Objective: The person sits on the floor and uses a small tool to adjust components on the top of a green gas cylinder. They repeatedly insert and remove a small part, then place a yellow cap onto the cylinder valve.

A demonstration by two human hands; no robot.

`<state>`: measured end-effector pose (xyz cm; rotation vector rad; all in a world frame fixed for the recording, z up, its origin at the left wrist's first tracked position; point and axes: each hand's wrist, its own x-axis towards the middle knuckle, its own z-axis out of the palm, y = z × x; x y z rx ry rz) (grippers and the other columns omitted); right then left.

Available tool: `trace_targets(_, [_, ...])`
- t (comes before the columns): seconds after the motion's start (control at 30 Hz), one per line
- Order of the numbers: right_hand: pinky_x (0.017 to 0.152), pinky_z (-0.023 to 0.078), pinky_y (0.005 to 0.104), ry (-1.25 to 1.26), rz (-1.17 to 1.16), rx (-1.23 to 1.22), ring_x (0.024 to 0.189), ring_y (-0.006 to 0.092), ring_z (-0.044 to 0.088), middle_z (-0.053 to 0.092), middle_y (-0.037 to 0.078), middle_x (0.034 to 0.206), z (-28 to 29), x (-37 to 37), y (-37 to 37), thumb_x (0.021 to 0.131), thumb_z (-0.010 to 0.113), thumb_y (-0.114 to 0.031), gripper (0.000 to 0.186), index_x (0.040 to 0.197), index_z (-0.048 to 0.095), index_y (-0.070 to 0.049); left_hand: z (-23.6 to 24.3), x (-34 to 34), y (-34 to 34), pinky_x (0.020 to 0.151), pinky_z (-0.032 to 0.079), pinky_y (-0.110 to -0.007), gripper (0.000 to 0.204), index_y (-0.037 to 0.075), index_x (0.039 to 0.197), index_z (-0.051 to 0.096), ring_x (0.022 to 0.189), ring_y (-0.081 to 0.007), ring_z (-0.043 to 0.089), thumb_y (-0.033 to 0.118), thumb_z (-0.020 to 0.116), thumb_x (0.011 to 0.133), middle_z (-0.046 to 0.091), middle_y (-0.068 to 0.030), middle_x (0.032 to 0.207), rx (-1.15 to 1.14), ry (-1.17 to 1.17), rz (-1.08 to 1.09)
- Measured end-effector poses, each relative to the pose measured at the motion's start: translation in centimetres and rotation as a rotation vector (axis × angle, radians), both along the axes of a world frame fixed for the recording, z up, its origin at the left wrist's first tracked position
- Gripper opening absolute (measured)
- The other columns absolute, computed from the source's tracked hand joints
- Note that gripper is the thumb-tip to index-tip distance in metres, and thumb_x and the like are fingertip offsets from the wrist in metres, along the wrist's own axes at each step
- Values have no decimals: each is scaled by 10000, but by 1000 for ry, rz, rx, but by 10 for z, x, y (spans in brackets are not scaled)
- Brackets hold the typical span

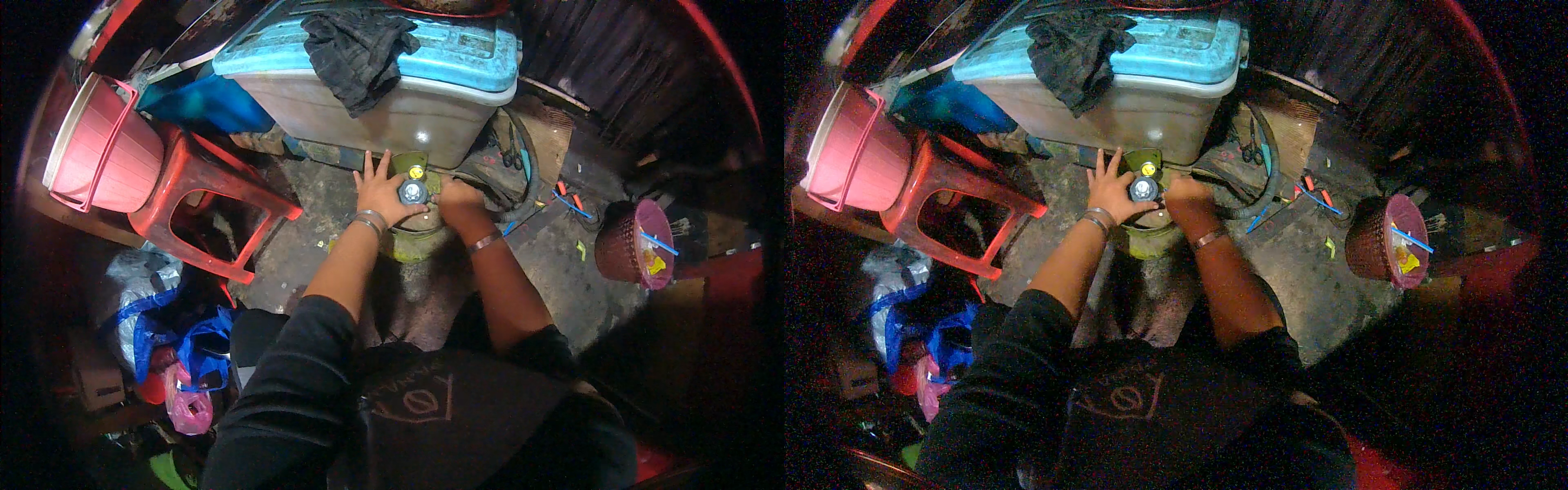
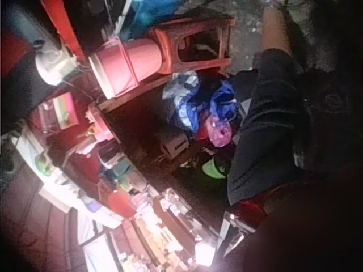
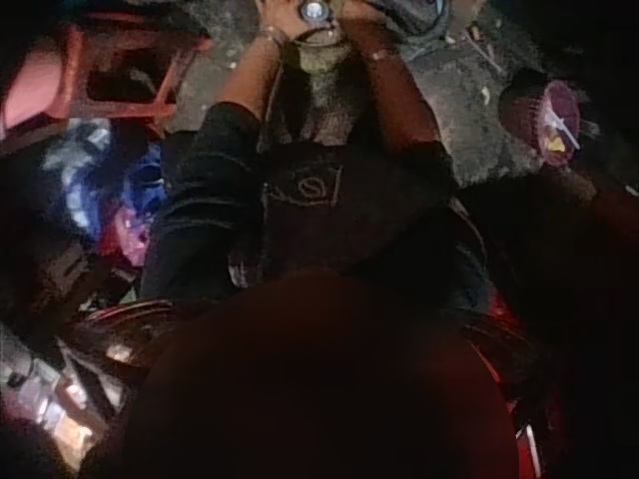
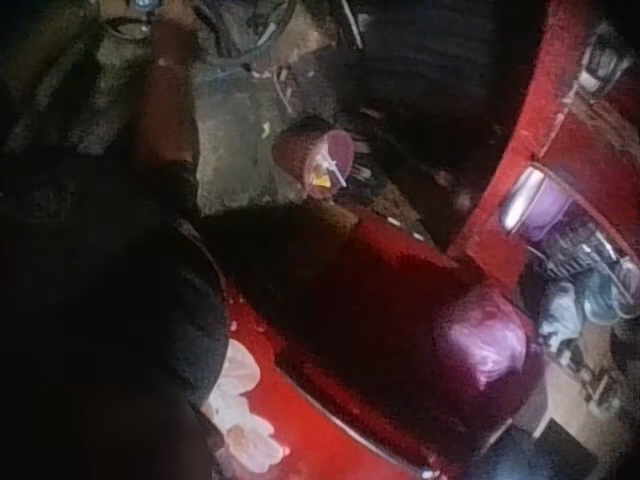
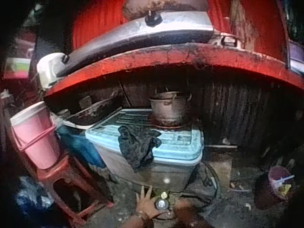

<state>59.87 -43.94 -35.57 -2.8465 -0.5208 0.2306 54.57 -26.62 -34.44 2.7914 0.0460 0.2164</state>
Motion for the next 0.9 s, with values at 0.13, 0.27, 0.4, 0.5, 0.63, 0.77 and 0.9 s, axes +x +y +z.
trace_targets(0.13, [822, 493, 532, 22, 61, -31, 972, 354, 659, 684, 164, 1022, 2, 0, 0, 870, 608, -359, 417, 1180, 572, -83, -8, 2, 3, 1090, 158, -687, 646, 119, 1068, 687, 1448, -437, 76, 548, 795, 598, 251, -152, 1553, -36, 40, -12])
trace_targets(0.27, [883, 393, 598, -138, -85, -39, 1041, 339, 621, 687, 118, 1068, 5, -7, 29, 866, 547, -358, 386, 1121, 659, -90, -20, 6, 7, 1093, 135, -692, 425, 53, 1060, 580, 1438, -463, 87, 334, 686, 760, 319, -203, 1488, -240, -114, 61])
trace_targets(0.4, [961, 247, 665, 72, -266, -65, 1068, 340, 612, 693, 82, 1119, 6, 7, 78, 886, 512, -317, 335, 1036, 737, -120, -33, 4, 3, 1115, 57, -659, 310, 41, 1078, 465, 1431, -479, 95, 91, 553, 785, 375, -229, 1398, -147, -231, 161])
trace_targets(0.5, [1008, 228, 639, 390, -379, 5, 1165, 293, 600, 673, 104, 1187, 4, 28, 99, 905, 523, -360, 343, 1002, 746, -118, -36, 3, 1, 1109, 42, -667, 298, 44, 1046, 441, 1424, -484, 116, 44, 525, 760, 395, -226, 1370, -162, -267, 218])
trace_targets(0.63, [941, 333, 565, 249, -282, -203, 1025, 265, 662, 709, 94, 1071, -8, 31, 108, 836, 594, -341, 304, 962, 746, -110, -38, 4, 3, 1118, 63, -654, 314, 43, 1027, 429, 1414, -488, 148, -4, 517, 729, 415, -224, 1349, -225, -316, 242])
trace_targets(0.77, [798, 426, 487, -92, 256, -39, 864, 293, 687, 719, 118, 896, -19, 28, 90, 734, 642, -288, 253, 865, 722, -87, -40, 5, 6, 1134, 109, -619, 305, 36, 997, 403, 1396, -495, 190, -40, 498, 717, 442, -211, 1306, -348, -385, 235])
trace_targets(0.9, [754, 480, 437, -117, 736, 24, 760, 318, 680, 684, 168, 748, -25, 51, 79, 586, 673, -275, 269, 751, 682, -63, -41, 6, 9, 1129, 115, -629, 331, 40, 1013, 381, 1386, -503, 207, -57, 469, 710, 437, -219, 1285, -382, -411, 192])
